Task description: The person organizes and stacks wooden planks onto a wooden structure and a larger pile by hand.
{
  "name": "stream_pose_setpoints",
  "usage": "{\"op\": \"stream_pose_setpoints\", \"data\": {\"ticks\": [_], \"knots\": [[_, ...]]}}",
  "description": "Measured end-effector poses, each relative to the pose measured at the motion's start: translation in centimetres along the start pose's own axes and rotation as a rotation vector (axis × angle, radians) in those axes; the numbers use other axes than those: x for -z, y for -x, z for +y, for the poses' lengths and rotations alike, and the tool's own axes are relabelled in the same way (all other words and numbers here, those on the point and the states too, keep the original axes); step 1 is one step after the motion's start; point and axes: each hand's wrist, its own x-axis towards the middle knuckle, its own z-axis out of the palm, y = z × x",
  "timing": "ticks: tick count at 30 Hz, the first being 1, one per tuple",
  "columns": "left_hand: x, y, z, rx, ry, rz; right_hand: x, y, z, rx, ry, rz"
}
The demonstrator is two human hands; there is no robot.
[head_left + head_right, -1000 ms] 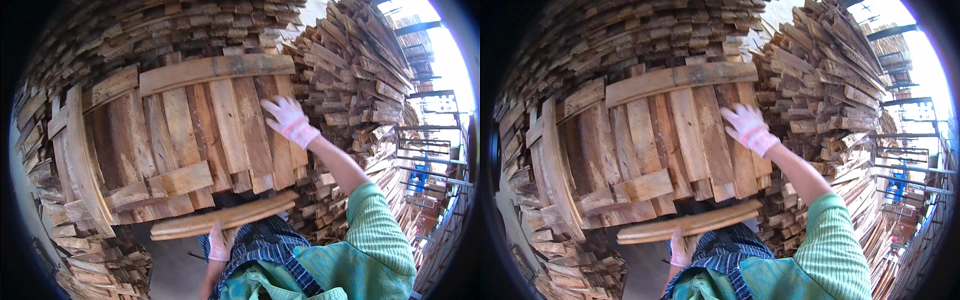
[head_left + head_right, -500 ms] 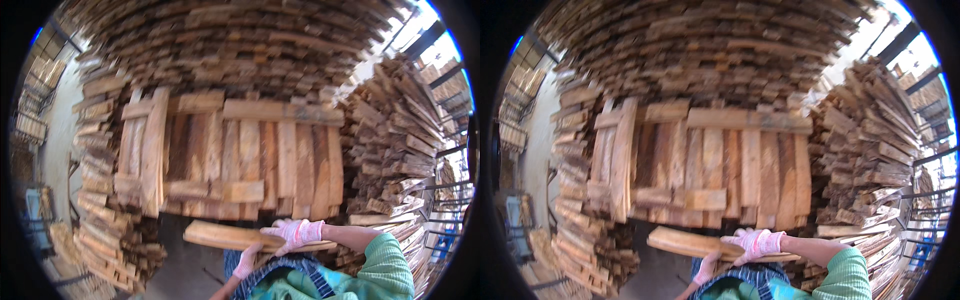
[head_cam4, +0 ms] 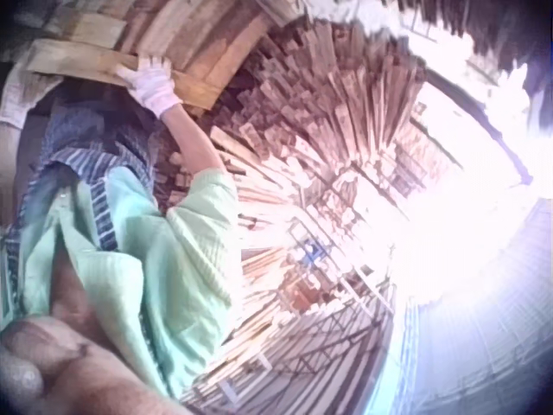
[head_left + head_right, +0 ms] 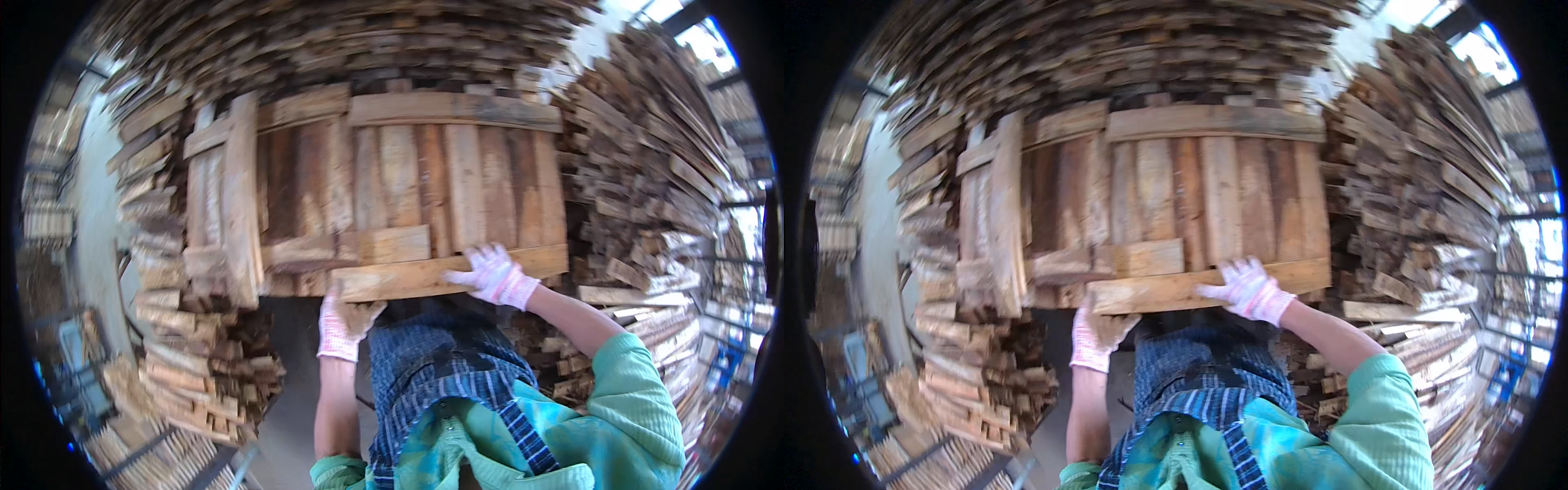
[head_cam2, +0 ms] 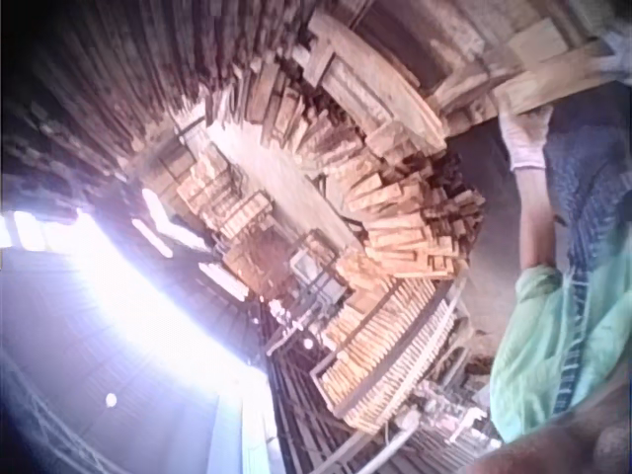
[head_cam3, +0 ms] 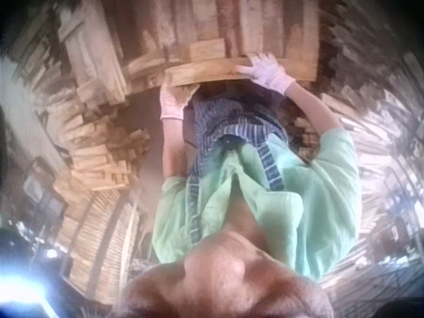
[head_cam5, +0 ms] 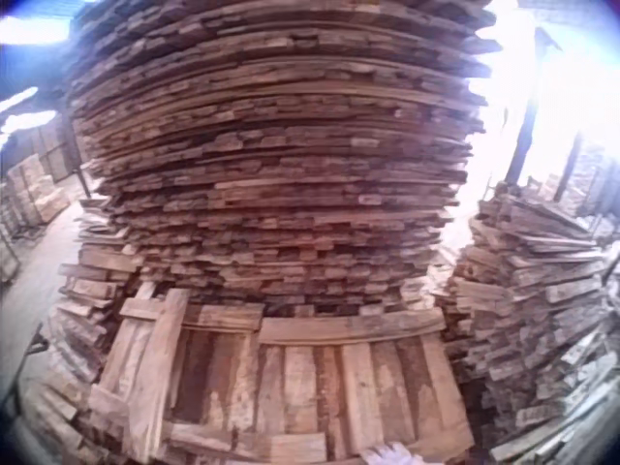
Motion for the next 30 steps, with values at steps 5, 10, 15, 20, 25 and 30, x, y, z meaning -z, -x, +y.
{"op": "stream_pose_setpoints", "data": {"ticks": [5,10,15,20,25,30], "knots": [[-1.2,-1.2,-0.7,0.038,-0.072,-0.101,-0.5,1.4,1.3,0.026,-0.015,0.086],[-2.5,-1.1,-0.3,0.058,-0.039,-0.048,0.8,1.4,1.8,0.007,-0.005,0.046],[-4.1,-1.5,1.0,0.06,-0.082,-0.001,1.5,0.3,1.9,-0.053,0.061,-0.099],[-5.0,-1.4,0.5,0.072,-0.063,0.084,-0.1,1.3,2.5,-0.004,0.115,0.053],[-4.4,-4.0,-0.2,0.127,0.003,-0.012,0.3,1.1,2.8,0.016,0.188,0.101],[-0.3,-2.3,-1.9,-0.022,0.114,-0.093,4.5,0.2,-0.7,0.024,0.07,-0.072]]}}
